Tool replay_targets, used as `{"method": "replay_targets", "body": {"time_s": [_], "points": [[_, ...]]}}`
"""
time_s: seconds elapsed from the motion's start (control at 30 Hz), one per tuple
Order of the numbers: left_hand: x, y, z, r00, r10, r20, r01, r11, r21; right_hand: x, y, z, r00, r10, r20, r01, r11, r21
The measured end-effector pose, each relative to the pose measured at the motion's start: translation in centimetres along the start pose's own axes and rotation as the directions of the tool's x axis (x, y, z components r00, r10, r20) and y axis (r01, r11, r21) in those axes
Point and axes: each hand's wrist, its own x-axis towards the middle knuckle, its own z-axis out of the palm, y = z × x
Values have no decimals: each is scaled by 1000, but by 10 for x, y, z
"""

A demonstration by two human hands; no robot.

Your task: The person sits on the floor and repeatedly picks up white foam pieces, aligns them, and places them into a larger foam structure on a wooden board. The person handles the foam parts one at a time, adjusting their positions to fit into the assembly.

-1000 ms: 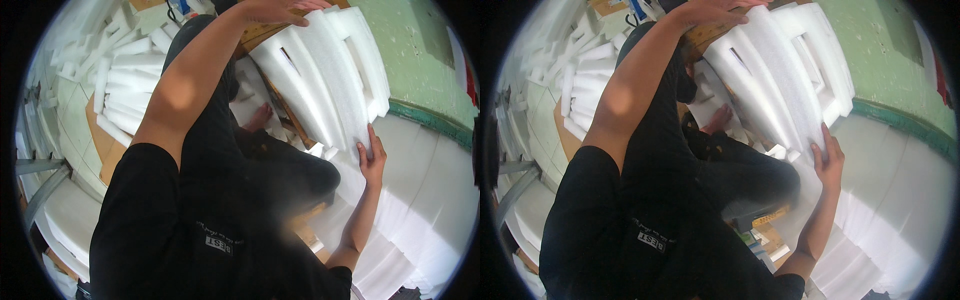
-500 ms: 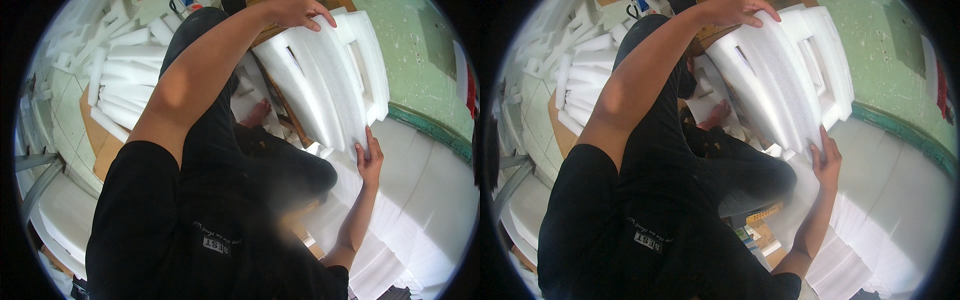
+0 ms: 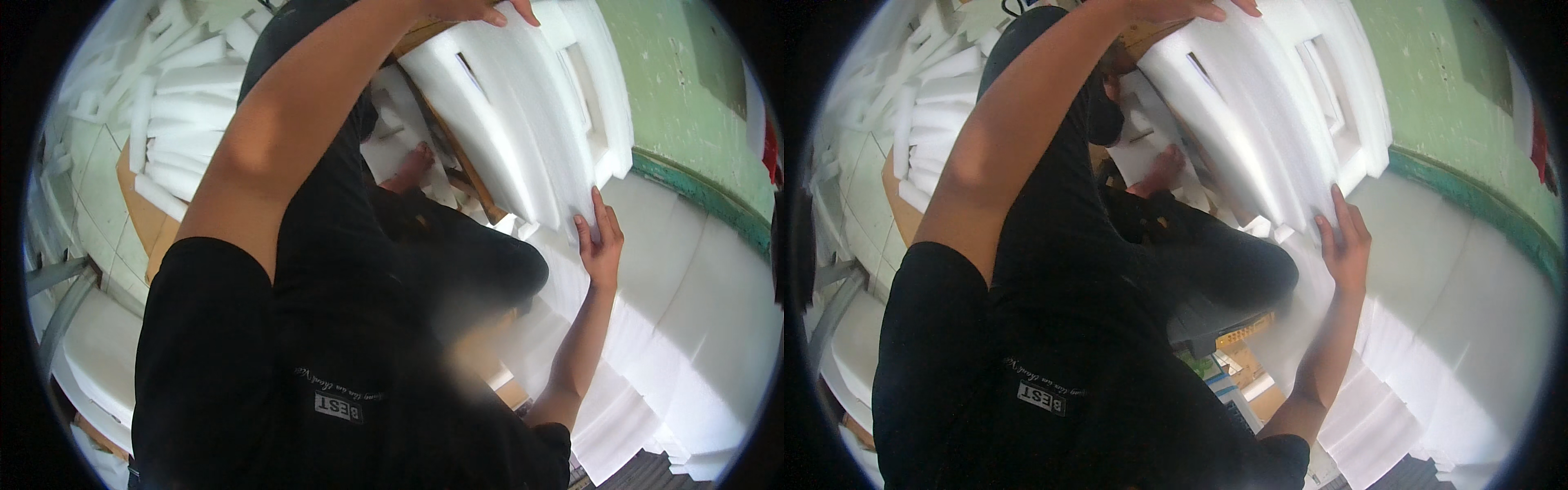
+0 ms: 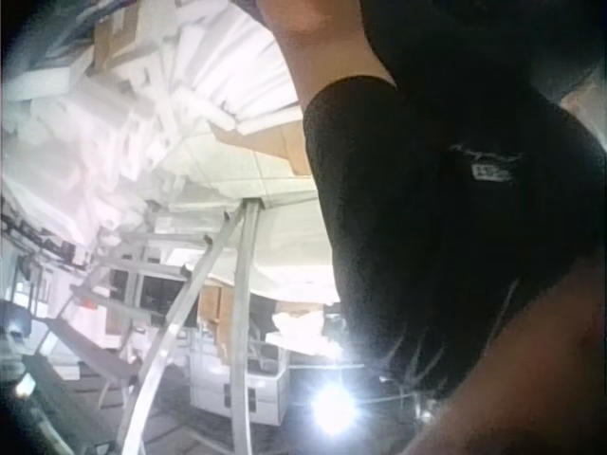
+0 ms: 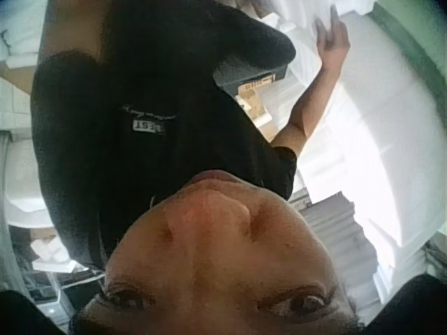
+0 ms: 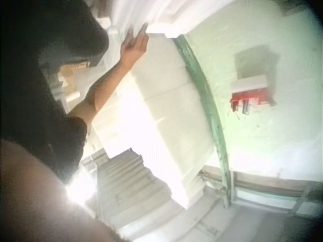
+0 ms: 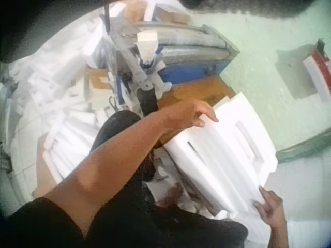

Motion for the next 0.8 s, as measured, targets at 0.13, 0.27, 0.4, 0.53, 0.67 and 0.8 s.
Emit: {"method": "replay_targets", "body": {"time_s": [0.13, 0.27, 0.4, 0.53, 0.67, 0.8], "points": [[0, -13, 4, 999, 36, -14, -36, 999, 4, -1, 1, 5, 999, -38, -20, 38, 999, 14], [0, -12, 4, 995, 93, -19, -92, 993, 71, -1, 4, 10, 997, -77, -28, 77, 997, -20], [0, -8, 7, 994, 109, -24, -105, 987, 124, -4, 7, 15, 992, -118, -48, 115, 992, -55], [-4, 4, 8, 999, 10, -50, -5, 994, 110, -3, 9, 21, 989, -136, -50, 129, 984, -120], [-2, -3, 8, 997, 71, -38, -62, 977, 203, -2, 12, 23, 989, -138, -46, 130, 981, -145], [-4, 0, 9, 996, 78, -46, -57, 936, 346, -3, 16, 24, 992, -123, -37, 119, 987, -104]]}}
